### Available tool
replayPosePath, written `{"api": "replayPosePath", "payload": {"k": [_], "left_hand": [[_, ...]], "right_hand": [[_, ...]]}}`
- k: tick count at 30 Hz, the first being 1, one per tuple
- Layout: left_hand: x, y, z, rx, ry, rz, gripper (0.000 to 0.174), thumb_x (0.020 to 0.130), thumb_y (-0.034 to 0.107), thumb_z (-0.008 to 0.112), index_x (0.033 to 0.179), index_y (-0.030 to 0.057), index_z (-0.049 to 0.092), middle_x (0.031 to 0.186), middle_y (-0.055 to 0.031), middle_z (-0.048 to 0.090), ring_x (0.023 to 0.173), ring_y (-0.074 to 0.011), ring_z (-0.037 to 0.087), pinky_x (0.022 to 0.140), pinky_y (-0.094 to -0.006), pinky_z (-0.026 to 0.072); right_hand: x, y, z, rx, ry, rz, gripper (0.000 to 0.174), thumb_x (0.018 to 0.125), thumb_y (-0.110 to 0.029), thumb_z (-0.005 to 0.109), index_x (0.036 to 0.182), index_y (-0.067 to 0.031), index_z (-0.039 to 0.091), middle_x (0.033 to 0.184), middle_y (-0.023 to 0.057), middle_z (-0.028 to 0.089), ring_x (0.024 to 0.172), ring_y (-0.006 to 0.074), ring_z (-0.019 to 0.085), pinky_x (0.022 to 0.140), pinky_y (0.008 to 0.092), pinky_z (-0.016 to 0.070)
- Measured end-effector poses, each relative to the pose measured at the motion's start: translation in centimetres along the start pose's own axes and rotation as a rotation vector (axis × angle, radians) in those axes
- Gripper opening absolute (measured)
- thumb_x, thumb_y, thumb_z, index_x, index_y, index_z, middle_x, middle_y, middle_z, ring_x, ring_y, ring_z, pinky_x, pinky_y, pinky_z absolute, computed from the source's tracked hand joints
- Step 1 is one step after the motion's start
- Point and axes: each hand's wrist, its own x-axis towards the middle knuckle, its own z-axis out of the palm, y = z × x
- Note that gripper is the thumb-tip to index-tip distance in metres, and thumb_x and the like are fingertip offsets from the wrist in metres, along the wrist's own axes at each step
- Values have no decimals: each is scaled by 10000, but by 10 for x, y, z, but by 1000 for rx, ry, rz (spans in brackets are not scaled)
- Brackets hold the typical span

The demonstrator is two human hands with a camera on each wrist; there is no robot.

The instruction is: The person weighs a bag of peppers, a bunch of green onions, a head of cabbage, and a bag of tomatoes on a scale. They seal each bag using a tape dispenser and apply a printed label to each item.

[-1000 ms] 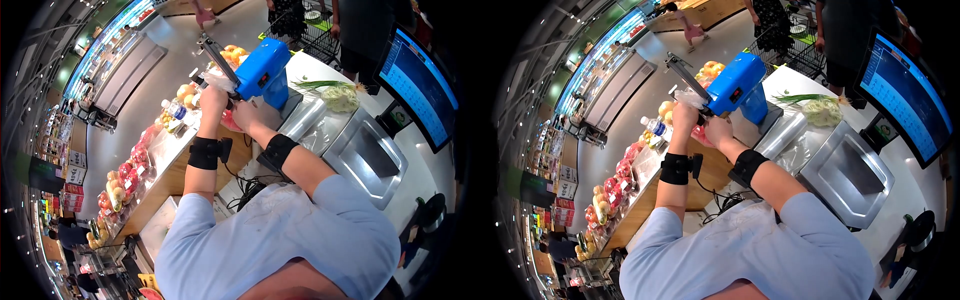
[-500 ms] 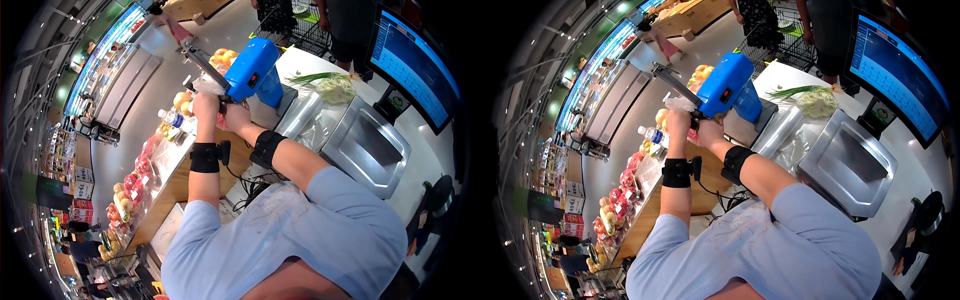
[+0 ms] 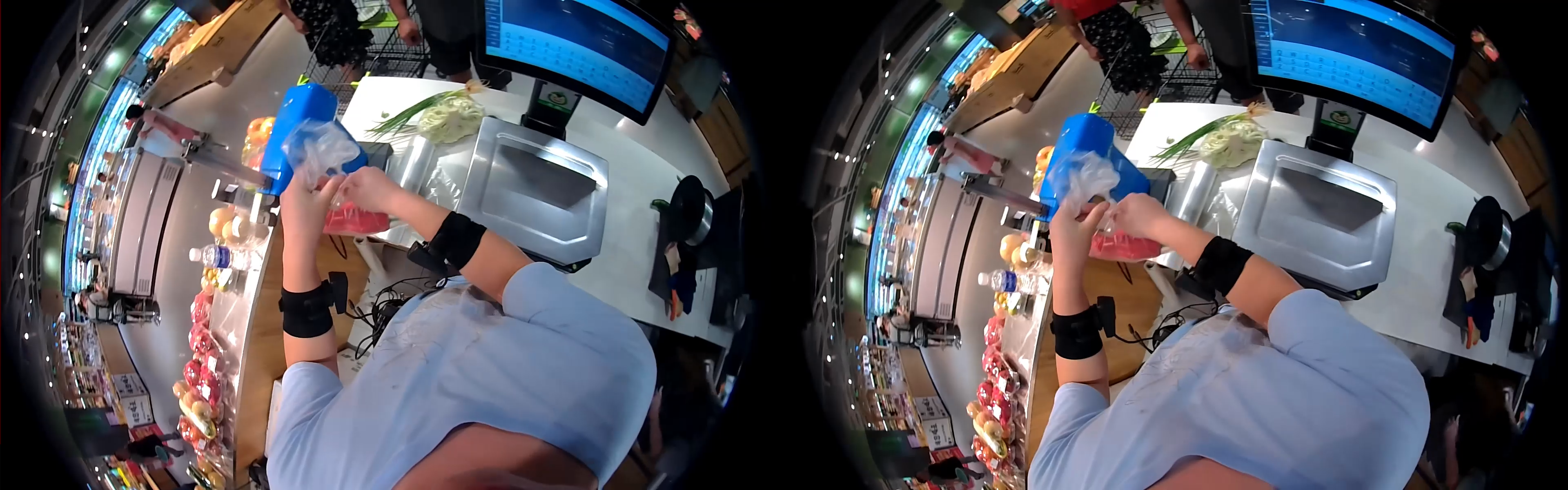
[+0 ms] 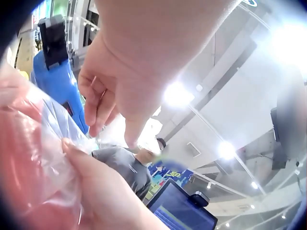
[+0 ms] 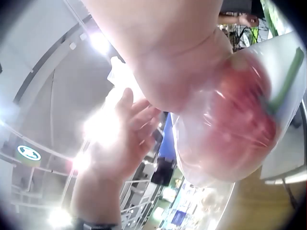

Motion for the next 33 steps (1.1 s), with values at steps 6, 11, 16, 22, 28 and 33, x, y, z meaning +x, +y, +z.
{"api": "replayPosePath", "payload": {"k": [6, 11, 16, 22, 28, 33], "left_hand": [[16, 2, 43, -294, -154, -106, 279, 852, 135, 666, 1071, -23, 598, 801, -72, 672, 761, -107, 622, 678, -230, 466], [21, -27, 90, -361, -215, -81, 247, 851, 231, 652, 978, 20, 641, 749, -102, 660, 677, -163, 619, 647, -284, 481], [32, -47, 129, -184, -324, -110, 260, 854, 256, 606, 967, 25, 643, 813, -148, 673, 780, -285, 656, 702, -354, 502], [63, -57, 181, -7, -491, -141, 282, 846, 266, 568, 1004, 43, 637, 965, -158, 665, 938, -342, 622, 798, -417, 489], [107, -64, 238, 78, -370, -59, 255, 841, 205, 585, 1048, 58, 602, 1031, -179, 624, 1006, -344, 585, 845, -430, 480], [130, -86, 297, 59, -112, 246, 159, 814, 147, 573, 944, 56, 566, 947, -144, 600, 905, -334, 583, 765, -463, 479]], "right_hand": [[19, 83, -76, 404, 153, 407, 338, 844, -292, 589, 805, 25, 701, 683, 152, 662, 584, 203, 639, 565, 318, 499], [36, 132, -129, 186, 313, 481, 392, 849, -339, 549, 840, 19, 709, 736, 168, 670, 672, 256, 647, 656, 345, 496], [48, 170, -166, 151, 420, 673, 373, 845, -311, 534, 864, 17, 709, 810, 174, 678, 701, 277, 648, 682, 351, 495], [57, 224, -176, 49, 660, 661, 362, 816, -257, 557, 902, 76, 669, 834, 214, 669, 756, 294, 666, 695, 384, 502], [37, 193, -192, 121, 620, 831, 364, 795, -260, 580, 898, 80, 658, 862, 228, 662, 754, 307, 664, 688, 385, 505], [30, 187, -208, 116, 630, 941, 424, 821, -332, 549, 915, 64, 666, 895, 234, 671, 837, 325, 673, 767, 388, 503]]}}
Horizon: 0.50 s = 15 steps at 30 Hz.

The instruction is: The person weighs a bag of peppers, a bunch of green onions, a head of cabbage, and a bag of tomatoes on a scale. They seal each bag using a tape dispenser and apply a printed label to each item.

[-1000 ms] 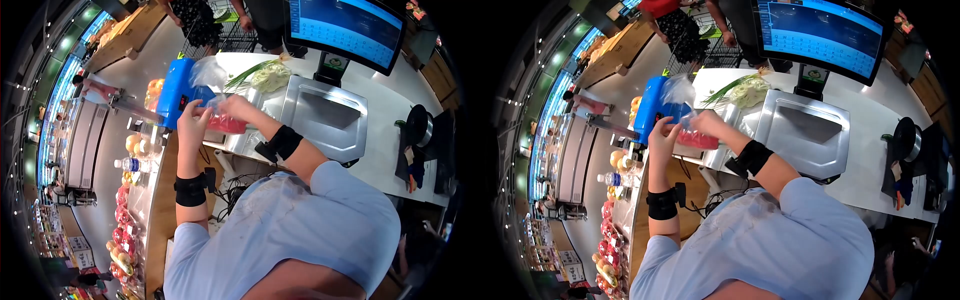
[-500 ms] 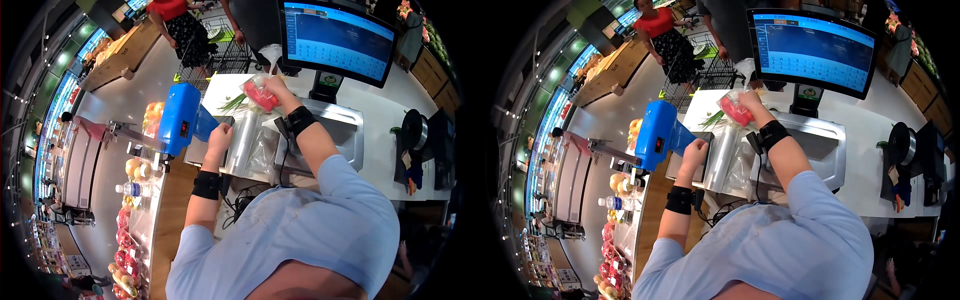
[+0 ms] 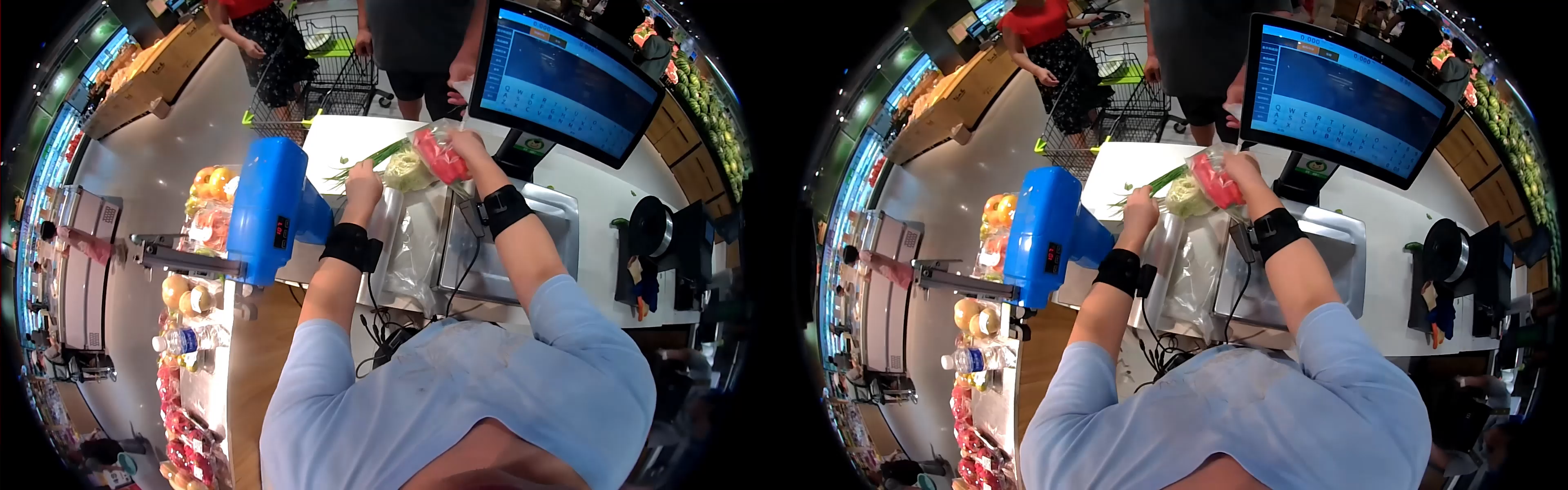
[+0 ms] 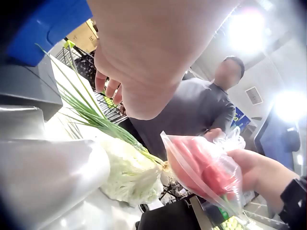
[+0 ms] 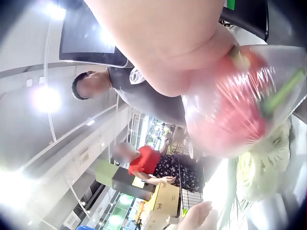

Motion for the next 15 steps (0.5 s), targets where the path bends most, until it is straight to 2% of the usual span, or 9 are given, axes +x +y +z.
{"api": "replayPosePath", "payload": {"k": [3, 5, 7, 8, 9, 11, 12, 14, 15], "left_hand": [[24, 3, 19, 28, -77, -73, 177, 819, 160, 577, 965, 62, 559, 951, -124, 592, 937, -320, 577, 772, -452, 479], [37, 5, 28, 1, -72, -57, 244, 812, 176, 597, 1026, 64, 556, 994, -112, 589, 962, -307, 569, 780, -443, 475], [48, 1, 45, -28, 63, 30, 329, 801, 201, 625, 1093, 69, 553, 1013, -112, 592, 973, -298, 567, 778, -430, 477], [55, 0, 52, -22, 38, 45, 422, 786, 228, 652, 1161, 74, 536, 1026, -97, 598, 1002, -284, 565, 795, -443, 466], [60, 2, 55, -32, 41, 46, 422, 786, 228, 652, 1161, 74, 536, 1026, -97, 598, 1002, -284, 565, 795, -443, 466], [70, 9, 60, 16, -84, -24, 468, 797, 269, 652, 1208, 86, 523, 1064, -89, 610, 1050, -275, 559, 855, -480, 434], [74, 10, 64, 8, -84, -17, 468, 797, 269, 652, 1208, 86, 523, 1064, -89, 610, 1050, -275, 559, 855, -480, 434], [85, 9, 70, 10, -370, -105, 507, 817, 313, 636, 1260, 107, 502, 1128, -96, 609, 1081, -278, 558, 906, -510, 394], [89, 10, 73, 4, -365, -96, 507, 817, 313, 636, 1260, 107, 502, 1128, -96, 609, 1081, -278, 558, 906, -510, 394]], "right_hand": [[9, 1, -7, -42, 64, 38, 412, 830, -336, 546, 896, 50, 674, 904, 223, 674, 842, 320, 673, 767, 388, 503], [21, 7, -9, -72, 107, 35, 413, 835, -343, 547, 890, 45, 677, 910, 220, 674, 852, 321, 672, 772, 391, 502], [33, 12, -10, -62, 120, -67, 445, 830, -381, 563, 884, 46, 680, 930, 220, 673, 879, 344, 663, 789, 402, 495], [-11, -31, -20, 27, 12, 61, 514, 814, -421, 586, 1039, 37, 649, 1002, 232, 657, 966, 367, 632, 862, 400, 470], [-12, -36, -12, 21, 21, 60, 514, 814, -421, 586, 1039, 37, 649, 1002, 232, 657, 966, 367, 632, 862, 400, 470], [-10, -38, -2, -238, 108, -204, 645, 815, -452, 593, 1249, 22, 527, 1185, 246, 579, 1127, 375, 545, 961, 411, 411], [-17, -33, 7, -240, 118, -202, 645, 815, -452, 593, 1249, 22, 527, 1185, 246, 579, 1127, 375, 545, 961, 411, 411], [-43, -16, 22, -518, 466, -592, 750, 811, -453, 621, 1363, 2, 393, 1322, 251, 463, 1263, 384, 413, 1033, 440, 340], [-57, -8, 20, -479, 407, -628, 747, 807, -425, 642, 1360, 8, 386, 1341, 253, 438, 1281, 393, 384, 1041, 453, 328]]}}
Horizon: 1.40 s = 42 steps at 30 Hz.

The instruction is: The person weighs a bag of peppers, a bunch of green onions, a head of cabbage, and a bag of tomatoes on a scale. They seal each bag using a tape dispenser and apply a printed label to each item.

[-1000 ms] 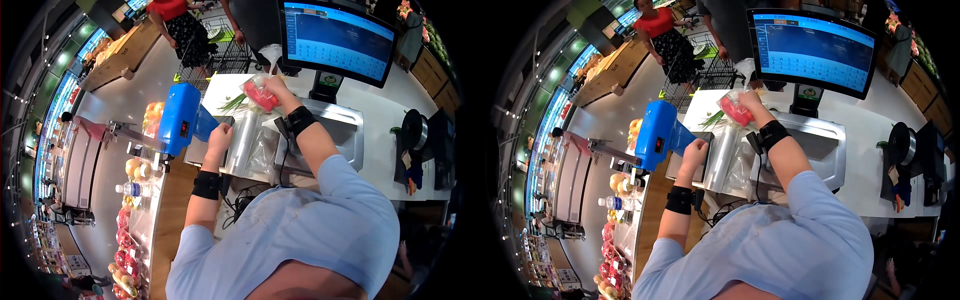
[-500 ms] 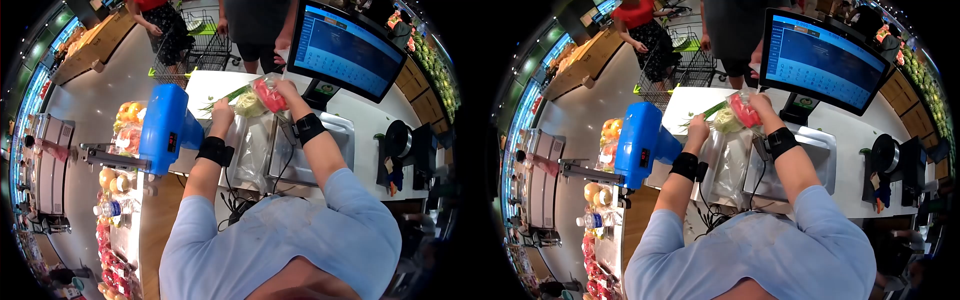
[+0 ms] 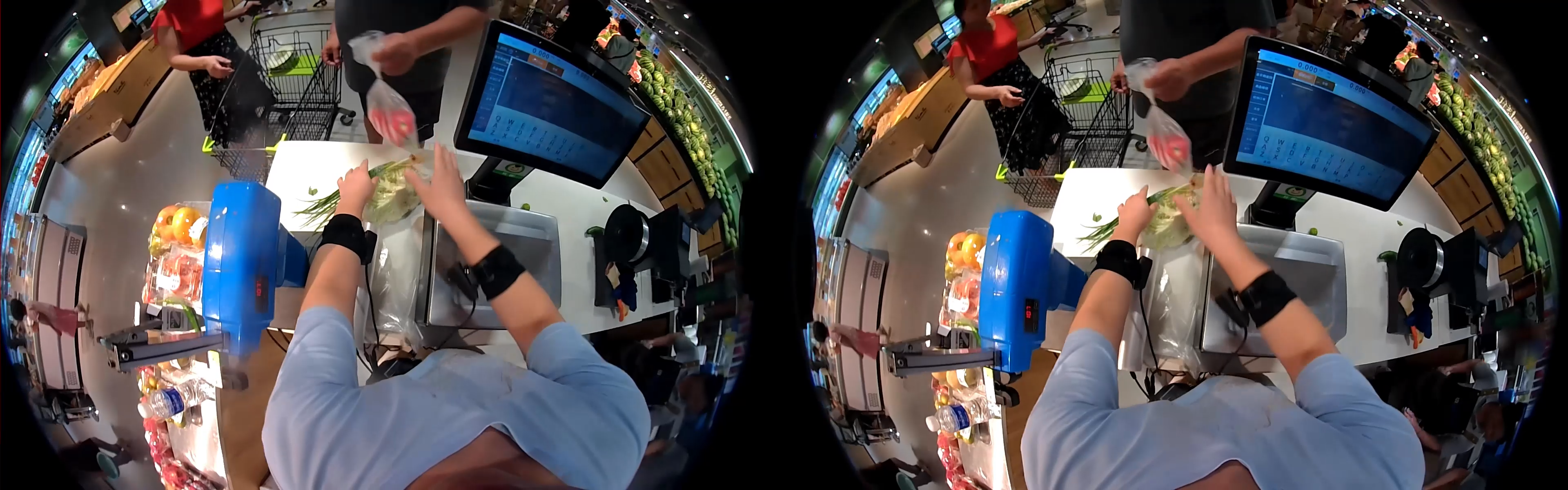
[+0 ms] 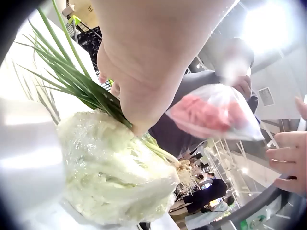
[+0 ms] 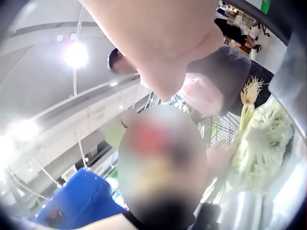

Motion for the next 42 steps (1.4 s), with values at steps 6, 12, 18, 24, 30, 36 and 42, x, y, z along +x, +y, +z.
{"api": "replayPosePath", "payload": {"k": [6, 12, 18, 24, 30, 36, 42], "left_hand": [[6, 5, 3, 0, -40, 115, 378, 813, 312, 630, 1126, 104, 590, 1026, -104, 614, 974, -304, 595, 863, -488, 423], [-69, 56, -86, -45, 226, 260, 210, 838, 226, 619, 986, 78, 593, 927, -138, 586, 772, -358, 603, 679, -442, 493], [-150, 114, -119, -183, -62, 517, 229, 856, 211, 599, 1022, 54, 593, 888, -174, 630, 834, -364, 607, 721, -427, 485], [-187, 166, -116, -186, -380, 496, 439, 773, 284, 702, 1123, 52, 575, 919, -175, 648, 853, -358, 619, 735, -420, 481], [-198, 181, -74, 136, -277, 569, 447, 704, 300, 741, 1052, 65, 587, 899, -136, 637, 866, -340, 613, 729, -434, 476], [-206, 192, -85, 287, -264, 515, 430, 745, 378, 692, 1049, 89, 599, 1003, -114, 630, 972, -311, 597, 876, -441, 412], [-196, 182, -153, -155, 3, 340, 237, 891, 214, 573, 1011, 21, 639, 981, -168, 661, 940, -318, 630, 813, -352, 480]], "right_hand": [[-54, 23, -26, 111, -193, -91, 592, 800, -286, 678, 1270, 10, 473, 1306, 223, 469, 1261, 395, 398, 1049, 458, 323], [-52, 7, -74, -8, -215, -272, 466, 783, -179, 666, 1207, -34, 539, 1274, 151, 495, 1270, 342, 398, 1052, 453, 324], [-68, 10, -130, -245, -173, -530, 503, 766, -208, 689, 1229, -98, 524, 1244, 79, 513, 1237, 246, 435, 1056, 440, 320], [-102, 82, -171, -167, -385, -332, 247, 823, -251, 628, 1030, -118, 635, 957, 41, 642, 950, 233, 593, 853, 387, 450], [-143, 162, -197, -56, -304, -133, 236, 844, -238, 610, 1023, -89, 645, 1008, 69, 625, 963, 274, 574, 806, 384, 472], [-163, 186, -192, -170, -427, -102, 276, 825, -219, 624, 1070, -92, 637, 1088, 69, 594, 1026, 296, 539, 866, 414, 450], [-169, 204, -238, -51, 233, -52, 304, 802, -188, 651, 1057, -29, 609, 1062, 132, 603, 1014, 341, 545, 891, 418, 428]]}}
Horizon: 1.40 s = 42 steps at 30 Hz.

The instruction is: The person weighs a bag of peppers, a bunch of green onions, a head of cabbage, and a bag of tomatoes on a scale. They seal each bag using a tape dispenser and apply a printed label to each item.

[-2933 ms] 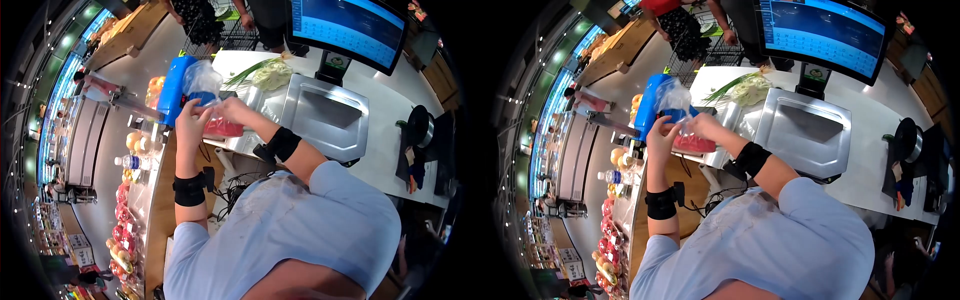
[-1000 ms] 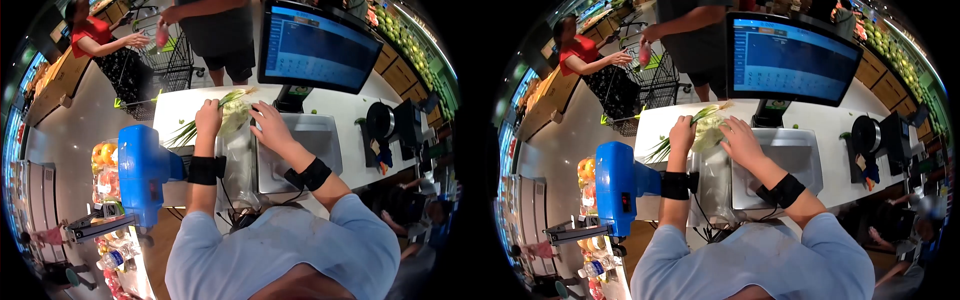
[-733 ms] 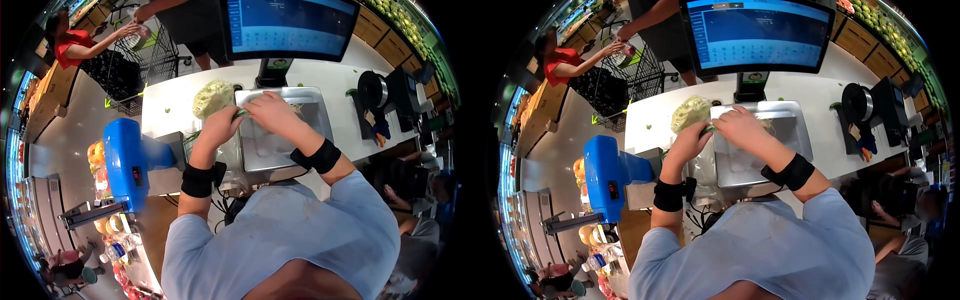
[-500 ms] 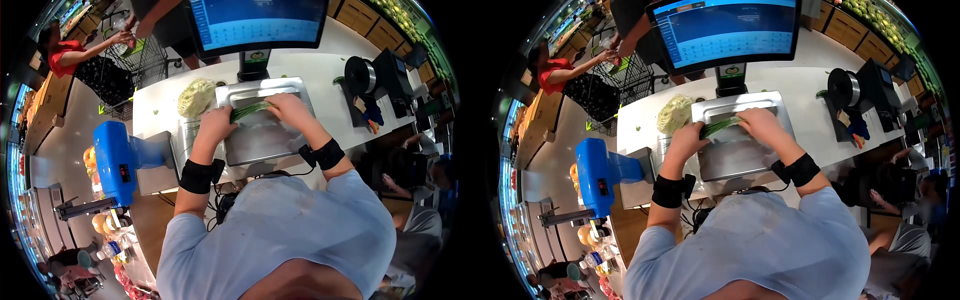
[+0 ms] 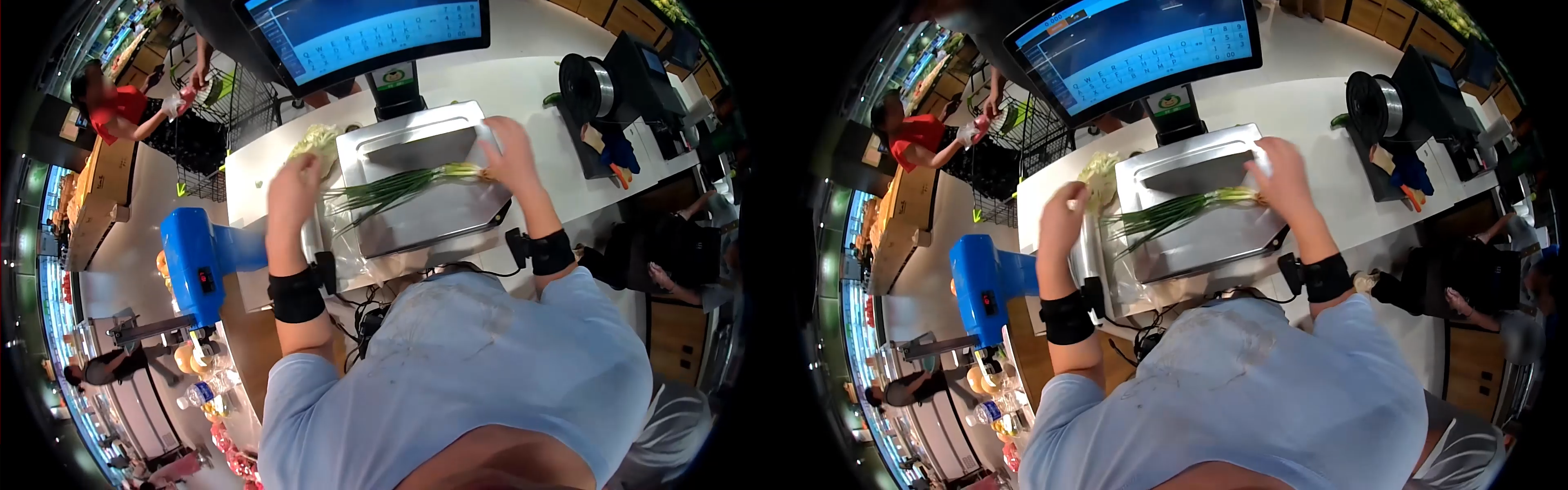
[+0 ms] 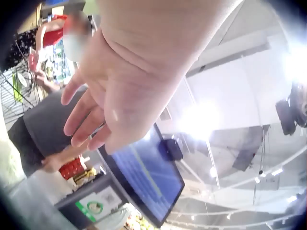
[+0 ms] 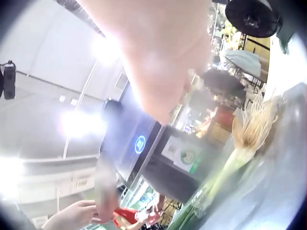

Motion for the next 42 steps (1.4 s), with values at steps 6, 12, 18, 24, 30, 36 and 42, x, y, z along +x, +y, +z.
{"api": "replayPosePath", "payload": {"k": [6, 12, 18, 24, 30, 36, 42], "left_hand": [[-16, -21, -56, -39, 399, -157, 202, 927, 128, 494, 1020, 10, 629, 852, -116, 685, 816, -180, 675, 723, -271, 490], [-18, -30, -53, -24, 507, -15, 186, 900, 116, 551, 1032, 13, 631, 890, -118, 679, 805, -187, 660, 715, -290, 504], [-7, -47, -42, -40, 505, 207, 177, 816, 56, 572, 985, 25, 616, 965, -147, 623, 930, -333, 576, 810, -388, 459], [1, -39, -32, -134, 426, 391, 208, 787, 60, 590, 994, 38, 596, 982, -148, 602, 932, -349, 558, 796, -414, 453], [3, -25, -17, -212, 369, 474, 245, 782, 72, 610, 1024, 48, 582, 1075, -117, 587, 1006, -325, 541, 831, -433, 434], [0, -10, -3, -180, 361, 393, 263, 776, 94, 627, 1032, 60, 579, 1101, -115, 575, 1058, -312, 523, 874, -426, 415], [6, 23, 24, -136, 413, 191, 193, 714, 159, 650, 850, 24, 628, 945, -179, 602, 883, -348, 584, 733, -461, 478]], "right_hand": [[-54, 81, -26, -5, 164, 396, 162, 877, -152, 592, 924, -2, 633, 919, 130, 632, 885, 295, 604, 795, 343, 467], [-74, 90, -29, 20, 184, 564, 190, 898, -171, 571, 936, 2, 640, 926, 114, 642, 890, 244, 619, 801, 311, 463], [-67, 21, -33, -6, 339, 542, 174, 893, -155, 572, 911, 5, 637, 916, 113, 637, 881, 244, 609, 800, 306, 460], [-57, -61, -21, -36, 421, 413, 114, 870, -94, 582, 874, 12, 623, 903, 124, 620, 874, 268, 601, 806, 317, 457], [-43, -111, -24, -18, 382, 237, 80, 841, -75, 605, 859, 2, 620, 924, 121, 625, 894, 274, 597, 816, 333, 460], [-23, -109, -28, 6, 328, 175, 60, 835, -63, 604, 863, -13, 623, 923, 117, 630, 904, 276, 599, 817, 335, 464], [-10, -36, -23, 81, 197, 118, 156, 881, -56, 566, 994, -4, 659, 963, 107, 651, 927, 230, 605, 885, 333, 453]]}}
